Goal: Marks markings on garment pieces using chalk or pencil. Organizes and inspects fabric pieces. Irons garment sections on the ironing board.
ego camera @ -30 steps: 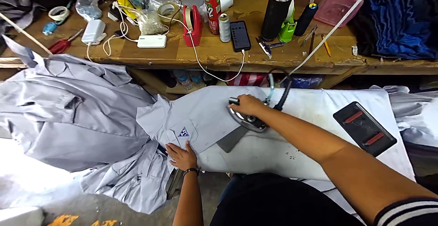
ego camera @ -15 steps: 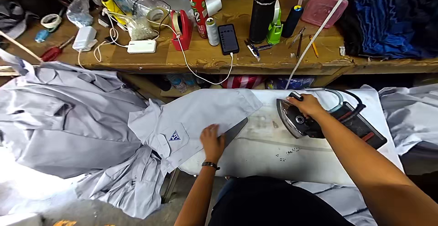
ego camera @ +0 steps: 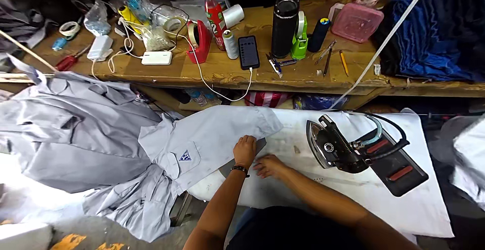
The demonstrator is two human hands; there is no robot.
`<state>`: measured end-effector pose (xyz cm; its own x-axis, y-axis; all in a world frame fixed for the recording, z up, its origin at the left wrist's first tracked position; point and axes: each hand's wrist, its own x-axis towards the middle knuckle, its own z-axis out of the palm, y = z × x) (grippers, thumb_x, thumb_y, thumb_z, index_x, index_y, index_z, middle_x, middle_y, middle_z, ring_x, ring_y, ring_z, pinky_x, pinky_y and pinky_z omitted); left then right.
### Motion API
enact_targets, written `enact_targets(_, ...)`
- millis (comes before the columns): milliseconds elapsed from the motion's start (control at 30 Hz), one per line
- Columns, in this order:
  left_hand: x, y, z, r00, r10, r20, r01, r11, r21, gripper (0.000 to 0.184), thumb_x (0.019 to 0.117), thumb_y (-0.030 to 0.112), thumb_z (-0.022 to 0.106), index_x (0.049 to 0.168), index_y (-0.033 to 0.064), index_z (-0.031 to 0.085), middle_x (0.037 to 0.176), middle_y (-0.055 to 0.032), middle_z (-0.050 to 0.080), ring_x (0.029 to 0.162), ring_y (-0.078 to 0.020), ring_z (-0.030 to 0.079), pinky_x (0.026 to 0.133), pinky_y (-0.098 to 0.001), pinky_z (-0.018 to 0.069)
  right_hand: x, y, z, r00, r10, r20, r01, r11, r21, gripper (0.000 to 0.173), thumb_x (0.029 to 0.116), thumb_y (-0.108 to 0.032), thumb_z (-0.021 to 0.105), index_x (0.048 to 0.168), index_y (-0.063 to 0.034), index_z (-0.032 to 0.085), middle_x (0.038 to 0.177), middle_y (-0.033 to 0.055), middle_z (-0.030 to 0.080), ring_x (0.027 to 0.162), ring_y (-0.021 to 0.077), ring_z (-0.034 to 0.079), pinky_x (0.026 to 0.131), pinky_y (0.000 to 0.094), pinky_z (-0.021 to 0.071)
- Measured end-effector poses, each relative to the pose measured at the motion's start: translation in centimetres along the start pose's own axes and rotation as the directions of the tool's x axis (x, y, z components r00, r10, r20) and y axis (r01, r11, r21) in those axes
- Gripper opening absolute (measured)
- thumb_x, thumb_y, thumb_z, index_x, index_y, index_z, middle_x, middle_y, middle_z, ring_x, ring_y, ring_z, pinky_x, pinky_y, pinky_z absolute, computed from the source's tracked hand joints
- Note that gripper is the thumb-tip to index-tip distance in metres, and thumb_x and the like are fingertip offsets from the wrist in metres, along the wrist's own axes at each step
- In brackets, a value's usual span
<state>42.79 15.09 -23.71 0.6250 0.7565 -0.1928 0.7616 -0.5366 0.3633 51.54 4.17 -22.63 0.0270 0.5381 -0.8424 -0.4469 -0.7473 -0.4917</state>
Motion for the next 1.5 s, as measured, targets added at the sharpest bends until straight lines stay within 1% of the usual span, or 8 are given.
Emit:
enact_targets(133,-0.4,0.6,-0.4,0.998,-0.004,-0.056,0.004,1.000,-0.007,0.033,0.1057,0.022,0.045,0.117,0.0039,0.071,0.121,-0.0164,0.071,0.116,-0.0345,0.067,0.097,-0.0493,0.0524,2.4,-1.7,2.2,0.993,0.077,-0.094,-0.068,0.994,0.087,0.018,0.1087,-0.015,0.047,0.108,-0.0003,0.057,0.074,0.0079,0.063,0.058,0.0152,0.063,0.055,0.0301,0.0543)
enact_targets(367,-0.9,0.6,0.8,0.993,0.028,-0.118,-0.030,0.999,-0.012,0.032,0.1033,0.020,0.048,0.111,0.0016,0.072,0.120,-0.0184,0.071,0.115,-0.0371,0.066,0.097,-0.0517,0.0518,2.4,-6.2,-7.1,0.916,-0.256,-0.309,0.171,0.946,-0.276,0.030,0.1065,-0.026,0.056,0.119,-0.0002,0.063,0.077,0.0077,0.067,0.059,0.0145,0.063,0.056,0.0309,0.0548)
enact_targets(600,-1.0,-0.4,2.8,0.997,0.075,0.022,-0.074,0.997,-0.036,0.035,0.1036,0.026,0.049,0.119,0.0055,0.072,0.131,-0.0162,0.066,0.126,-0.0353,0.060,0.106,-0.0509,0.0455,-7.6,-8.8,-16.2,0.480,-0.851,-0.211,0.070,0.277,-0.958,0.038,0.0980,-0.029,0.067,0.128,-0.0062,0.068,0.134,0.0300,0.057,0.123,0.0559,0.051,0.094,0.0747,0.0396)
enact_targets(667,-1.7,-1.2,2.9,0.990,0.111,-0.088,-0.120,0.986,-0.116,0.036,0.1019,0.032,0.054,0.120,0.0068,0.071,0.131,-0.0146,0.067,0.124,-0.0344,0.061,0.107,-0.0525,0.0447,-8.6,-8.6,-18.7,0.598,-0.734,-0.324,0.011,0.411,-0.912,0.050,0.1001,-0.032,0.066,0.139,-0.0017,0.057,0.133,0.0316,0.056,0.120,0.0516,0.055,0.093,0.0739,0.0418)
enact_targets(733,-2.8,-2.7,1.8,0.972,0.057,-0.229,-0.099,0.980,-0.173,0.041,0.1007,0.033,0.054,0.124,0.0033,0.069,0.132,-0.0168,0.066,0.126,-0.0372,0.060,0.108,-0.0569,0.0437,-7.9,-8.1,-20.7,0.765,-0.524,-0.374,0.047,0.624,-0.780,0.049,0.1073,-0.041,0.054,0.139,-0.0043,0.050,0.094,0.0130,0.067,0.074,0.0209,0.068,0.067,0.0406,0.0577)
enact_targets(833,-4.6,-7.3,-0.3,0.926,-0.159,-0.342,0.097,0.977,-0.192,0.052,0.1023,0.035,0.048,0.136,-0.0024,0.060,0.145,-0.0237,0.056,0.140,-0.0431,0.048,0.116,-0.0607,0.0344,-7.2,-7.3,-21.1,0.843,-0.411,-0.348,0.182,0.826,-0.533,0.044,0.1051,-0.039,0.060,0.132,-0.0060,0.051,0.067,0.0047,0.052,0.044,0.0119,0.049,0.044,0.0278,0.0463)
enact_targets(1100,-6.0,-19.1,-4.4,0.731,-0.505,-0.459,0.498,0.855,-0.148,0.074,0.1055,0.048,0.037,0.156,-0.0053,0.033,0.165,-0.0294,0.025,0.154,-0.0488,0.018,0.120,-0.0712,0.0118,-8.2,-12.4,-12.8,0.791,-0.557,-0.255,0.189,0.618,-0.763,0.046,0.1020,-0.045,0.063,0.123,-0.0043,0.062,0.078,0.0129,0.059,0.057,0.0213,0.054,0.058,0.0420,0.0502)
enact_targets(1500,-7.7,-24.8,-1.6,0.741,-0.526,-0.417,0.569,0.822,-0.025,0.078,0.1024,0.062,0.030,0.162,0.0120,0.029,0.170,-0.0122,0.024,0.157,-0.0375,0.019,0.120,-0.0691,0.0153,2.3,-21.9,-1.3,0.815,-0.559,-0.152,0.165,0.475,-0.864,0.053,0.1002,-0.051,0.062,0.118,-0.0015,0.065,0.092,0.0222,0.067,0.078,0.0370,0.067,0.070,0.0583,0.0536)
